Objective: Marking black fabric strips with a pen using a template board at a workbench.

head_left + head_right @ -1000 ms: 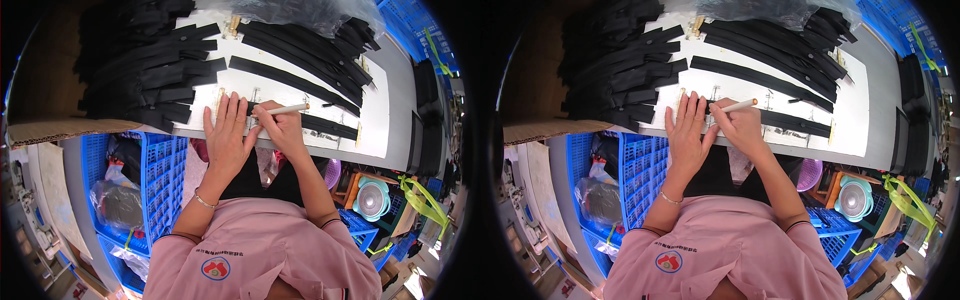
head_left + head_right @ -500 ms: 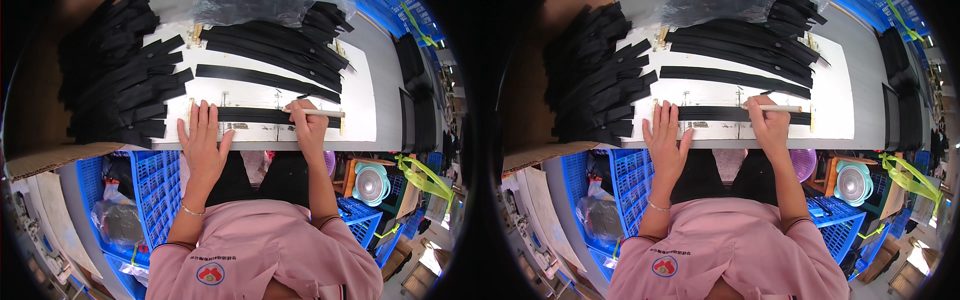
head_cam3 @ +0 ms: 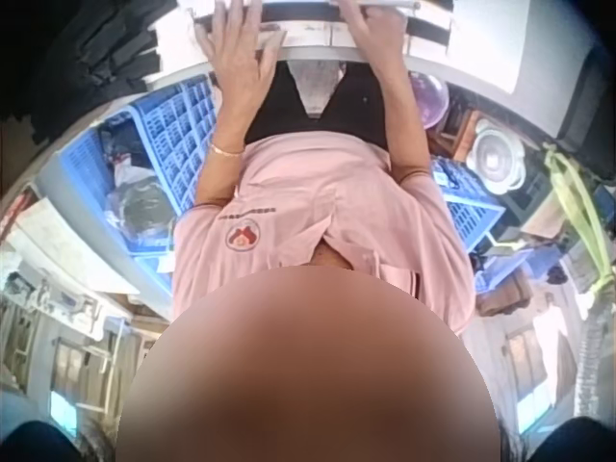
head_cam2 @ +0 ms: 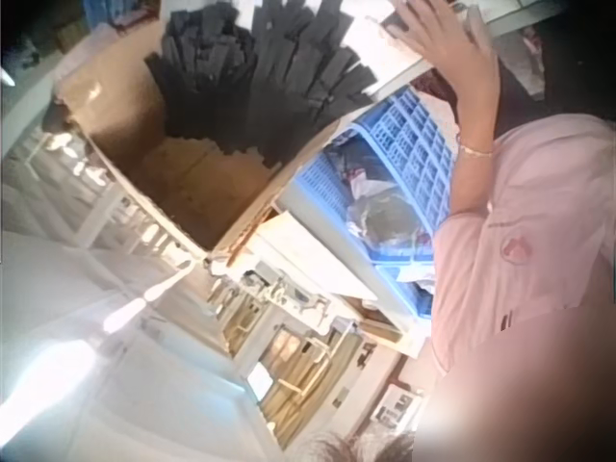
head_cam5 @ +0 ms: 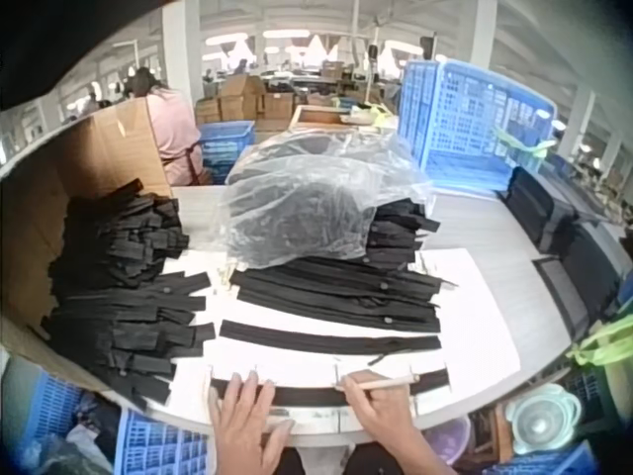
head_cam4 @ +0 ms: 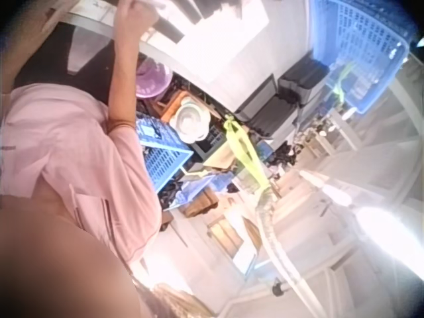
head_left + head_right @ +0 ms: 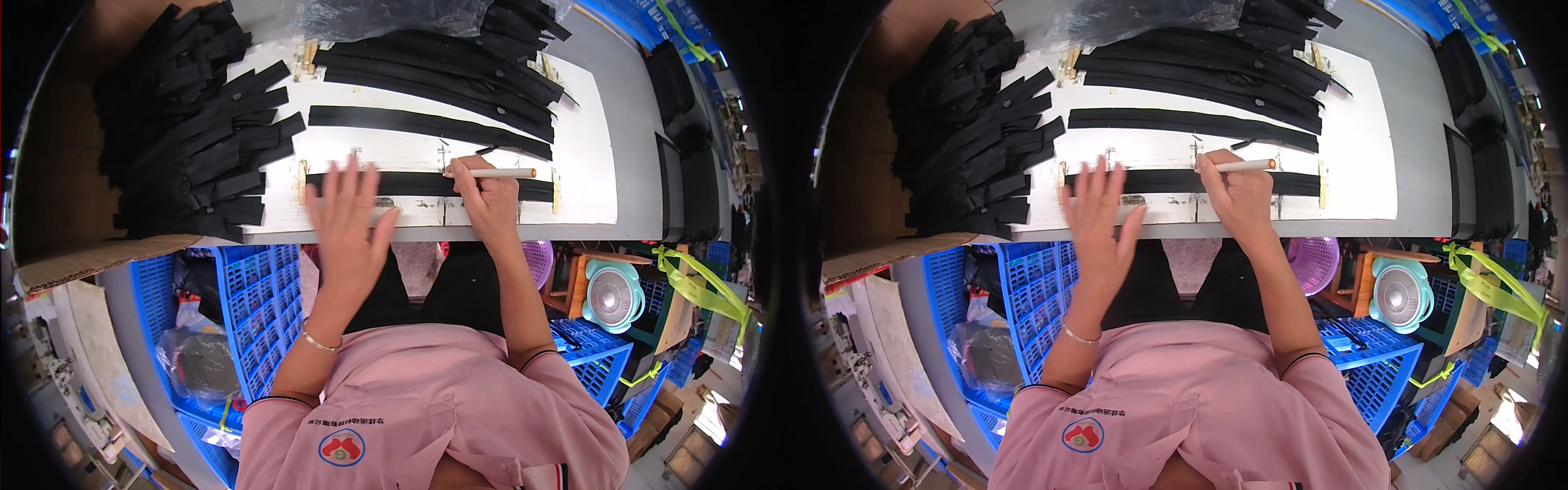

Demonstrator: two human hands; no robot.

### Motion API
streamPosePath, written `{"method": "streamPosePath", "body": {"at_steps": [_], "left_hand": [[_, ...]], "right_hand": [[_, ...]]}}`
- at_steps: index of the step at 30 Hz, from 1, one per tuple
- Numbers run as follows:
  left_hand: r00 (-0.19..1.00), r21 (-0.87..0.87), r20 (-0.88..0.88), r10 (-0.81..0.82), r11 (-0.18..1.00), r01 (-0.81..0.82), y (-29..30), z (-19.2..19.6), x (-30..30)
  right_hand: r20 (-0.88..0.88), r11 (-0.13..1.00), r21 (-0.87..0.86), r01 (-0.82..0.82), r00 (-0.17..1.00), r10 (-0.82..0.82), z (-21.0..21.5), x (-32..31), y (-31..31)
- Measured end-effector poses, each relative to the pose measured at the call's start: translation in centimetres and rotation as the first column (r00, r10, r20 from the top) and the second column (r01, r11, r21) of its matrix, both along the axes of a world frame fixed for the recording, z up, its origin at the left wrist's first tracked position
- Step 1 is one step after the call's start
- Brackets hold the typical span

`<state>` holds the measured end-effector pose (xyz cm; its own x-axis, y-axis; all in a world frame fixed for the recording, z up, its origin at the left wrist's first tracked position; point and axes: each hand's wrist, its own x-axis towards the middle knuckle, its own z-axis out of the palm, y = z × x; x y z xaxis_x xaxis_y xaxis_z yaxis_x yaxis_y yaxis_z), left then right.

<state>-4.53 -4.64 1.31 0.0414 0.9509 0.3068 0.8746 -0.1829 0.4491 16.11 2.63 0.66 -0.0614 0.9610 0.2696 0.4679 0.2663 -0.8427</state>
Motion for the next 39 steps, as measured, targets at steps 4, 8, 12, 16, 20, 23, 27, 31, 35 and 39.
{"method": "streamPosePath", "body": {"at_steps": [4,8,12,16,20,23,27,31,35,39], "left_hand": [[0.939,0.094,0.317,-0.132,0.99,0.107,1.6,-0.2,3.9],[0.959,0.186,0.277,-0.057,0.983,0.005,2.8,-0.9,4.9],[0.957,0.198,0.286,-0.053,0.98,-0.005,3.0,-1.1,5.3],[0.961,0.196,0.273,-0.042,0.981,-0.012,3.0,-1.2,5.3],[0.961,0.179,0.274,-0.032,0.984,-0.018,2.9,-1.2,5.4],[0.959,0.188,0.279,-0.045,0.982,-0.009,3.1,-1.4,5.4],[0.96,0.184,0.272,-0.061,0.983,0.01,3.1,-1.1,5.6],[0.965,0.163,0.26,-0.035,0.987,-0.008,3.0,-0.8,5.4],[0.971,0.152,0.24,-0.021,0.988,-0.016,2.8,-0.5,5.5],[0.978,0.131,0.207,-0.012,0.991,-0.015,2.9,-0.5,5.8]], "right_hand": [[0.01,1.0,-0.004,-0.007,1.0,0.007,0.1,0.0,0.0],[-0.047,1.0,0.028,0.0,0.999,0.001,-0.1,-0.1,-0.2],[-0.072,0.999,0.019,-0.051,0.996,0.052,0.1,0.7,-0.4],[-0.088,0.991,0.049,-0.122,0.988,0.126,0.1,0.8,-0.6],[-0.024,0.987,0.034,-0.158,0.987,0.159,0.0,1.1,-0.4],[-0.019,0.983,0.076,-0.167,0.985,0.169,-0.1,1.2,-0.3],[-0.034,0.979,0.085,-0.186,0.981,0.189,0.0,2.0,-0.5],[-0.231,0.997,0.011,-0.08,0.97,0.08,1.7,4.2,-1.4],[-0.288,0.99,-0.097,0.106,0.949,-0.13,2.5,8.9,-1.0],[-0.197,0.984,-0.156,0.083,0.974,-0.113,0.7,11.7,-0.7]]}}
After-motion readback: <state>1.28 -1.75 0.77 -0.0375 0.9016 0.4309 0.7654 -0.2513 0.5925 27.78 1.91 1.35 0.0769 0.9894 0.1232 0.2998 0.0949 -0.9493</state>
